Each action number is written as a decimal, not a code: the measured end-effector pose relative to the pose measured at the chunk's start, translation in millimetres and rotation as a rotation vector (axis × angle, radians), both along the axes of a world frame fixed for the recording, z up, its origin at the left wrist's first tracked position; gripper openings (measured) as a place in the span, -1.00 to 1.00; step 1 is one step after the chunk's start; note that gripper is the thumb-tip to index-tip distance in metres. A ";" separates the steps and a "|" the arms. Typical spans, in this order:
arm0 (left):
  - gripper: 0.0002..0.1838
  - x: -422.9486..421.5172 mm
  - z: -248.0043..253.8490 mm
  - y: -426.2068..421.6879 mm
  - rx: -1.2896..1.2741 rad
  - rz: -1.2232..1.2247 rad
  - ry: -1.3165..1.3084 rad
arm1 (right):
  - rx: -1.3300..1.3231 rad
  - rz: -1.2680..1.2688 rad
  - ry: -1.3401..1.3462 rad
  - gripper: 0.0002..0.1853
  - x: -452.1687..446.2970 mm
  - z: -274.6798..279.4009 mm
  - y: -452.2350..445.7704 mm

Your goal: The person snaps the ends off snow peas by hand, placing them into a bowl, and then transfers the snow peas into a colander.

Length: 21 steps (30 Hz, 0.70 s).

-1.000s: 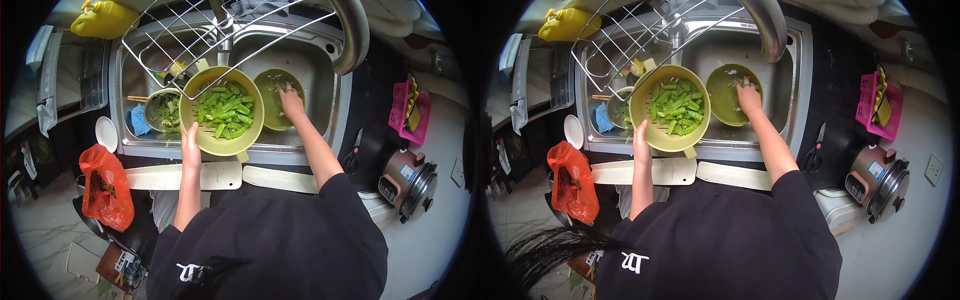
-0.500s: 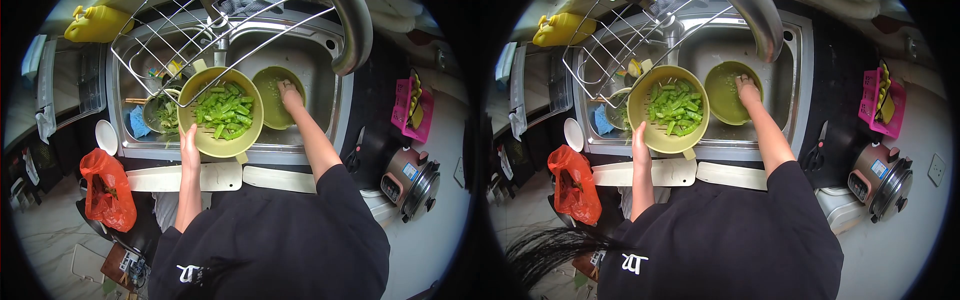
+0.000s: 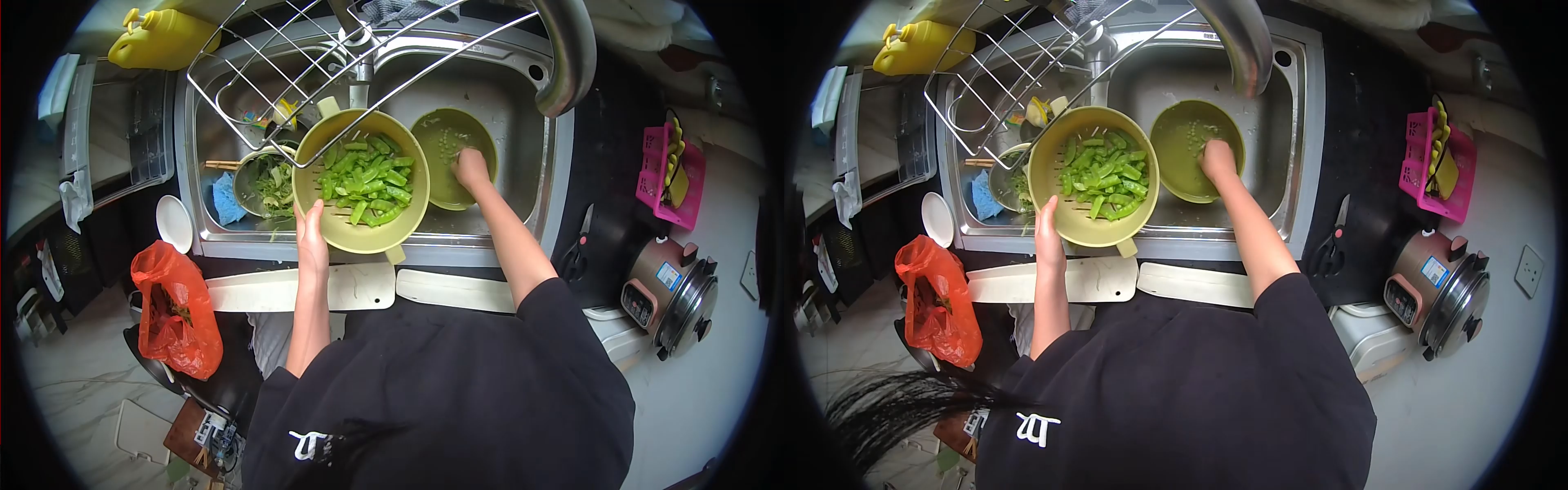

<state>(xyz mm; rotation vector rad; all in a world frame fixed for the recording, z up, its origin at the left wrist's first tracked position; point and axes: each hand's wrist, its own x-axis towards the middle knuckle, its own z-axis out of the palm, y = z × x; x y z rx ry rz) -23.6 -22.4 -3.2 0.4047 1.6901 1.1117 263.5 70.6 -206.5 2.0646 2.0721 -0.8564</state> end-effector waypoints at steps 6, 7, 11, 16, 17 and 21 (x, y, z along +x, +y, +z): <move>-0.41 0.1 -8.4 -2.0 0.061 -0.060 0.003 | -0.222 -0.444 0.564 -0.86 4.2 24.5 -4.4; -0.41 -0.3 -10.1 -2.7 0.066 -0.058 0.001 | -0.336 -0.614 0.829 -0.89 4.5 26.2 -5.1; -0.39 -0.1 -11.0 -4.0 0.077 -0.147 0.021 | -0.321 -0.633 0.973 -0.92 5.7 77.4 -8.2; -0.35 5.7 -11.2 -3.8 0.071 -0.217 0.055 | -0.032 -0.501 1.086 -0.91 -18.0 172.8 -13.3; -0.35 7.2 -9.9 -3.1 0.073 -0.218 0.053 | 0.068 -0.449 1.117 -0.91 -25.4 189.7 -16.0; -0.35 14.1 -8.1 0.6 0.069 -0.213 0.008 | 0.338 0.101 0.686 -0.86 -60.6 245.6 -27.4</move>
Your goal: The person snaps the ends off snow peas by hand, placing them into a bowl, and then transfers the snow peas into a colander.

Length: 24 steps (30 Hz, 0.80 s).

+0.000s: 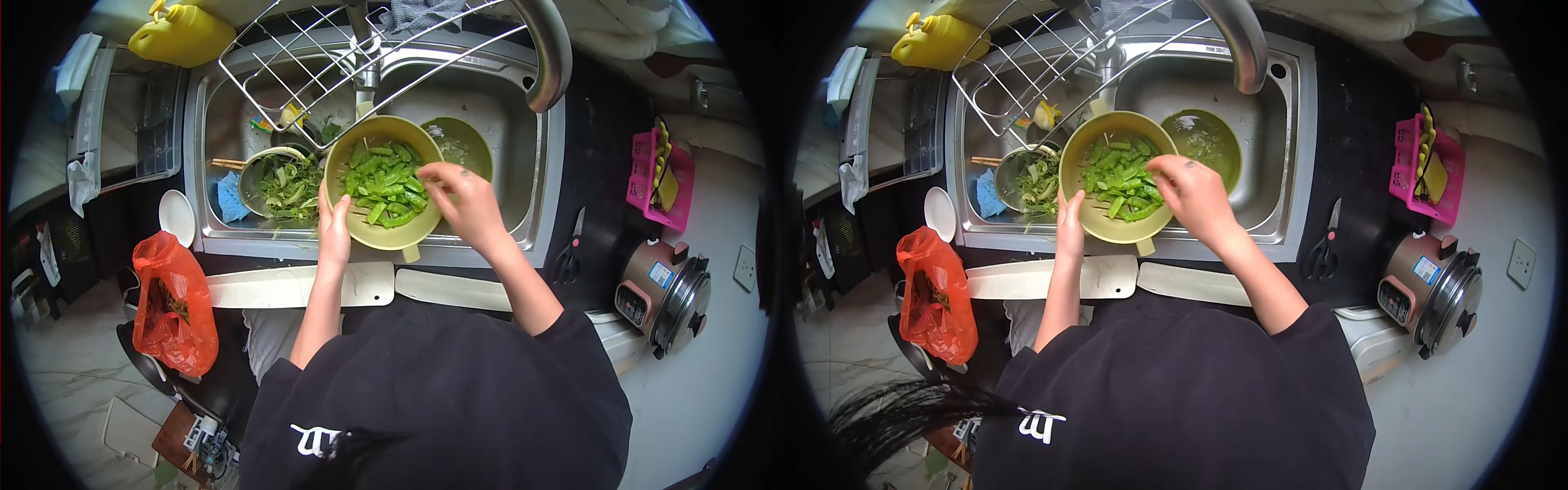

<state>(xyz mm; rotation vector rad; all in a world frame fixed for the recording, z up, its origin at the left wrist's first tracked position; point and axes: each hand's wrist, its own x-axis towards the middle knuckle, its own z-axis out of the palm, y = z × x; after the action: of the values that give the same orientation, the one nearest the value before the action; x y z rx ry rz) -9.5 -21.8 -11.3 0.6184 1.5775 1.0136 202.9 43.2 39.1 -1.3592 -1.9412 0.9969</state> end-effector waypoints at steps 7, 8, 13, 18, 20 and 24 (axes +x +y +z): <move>-0.35 -1.6 -1.2 1.2 -0.014 -0.016 -0.010 | -0.021 0.063 -0.032 -0.83 5.2 6.0 2.8; -0.35 -1.4 0.5 1.4 -0.017 -0.014 -0.012 | 0.025 0.002 0.002 -0.84 9.3 5.8 5.8; -0.43 -5.7 2.4 0.3 -0.013 0.124 -0.022 | -0.104 -0.298 -0.029 -0.86 61.4 -69.3 25.0; -0.44 -21.3 1.8 -0.5 -0.026 0.188 -0.006 | -0.152 -0.126 -0.402 -0.76 80.2 -167.4 15.7; -0.46 -24.2 5.0 0.2 -0.047 0.230 -0.011 | -0.251 -0.080 -0.470 -0.66 75.9 -185.0 21.5; -0.41 -28.5 3.6 -1.8 -0.079 0.178 0.010 | -0.144 -0.027 -0.621 -0.53 53.8 -199.6 33.0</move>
<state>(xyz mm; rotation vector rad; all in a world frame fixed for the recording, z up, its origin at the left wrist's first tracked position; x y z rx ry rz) -38.0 -23.6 -7.8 0.4352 1.6954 1.0749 256.7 76.2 -160.5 -1.9449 -2.3052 0.7652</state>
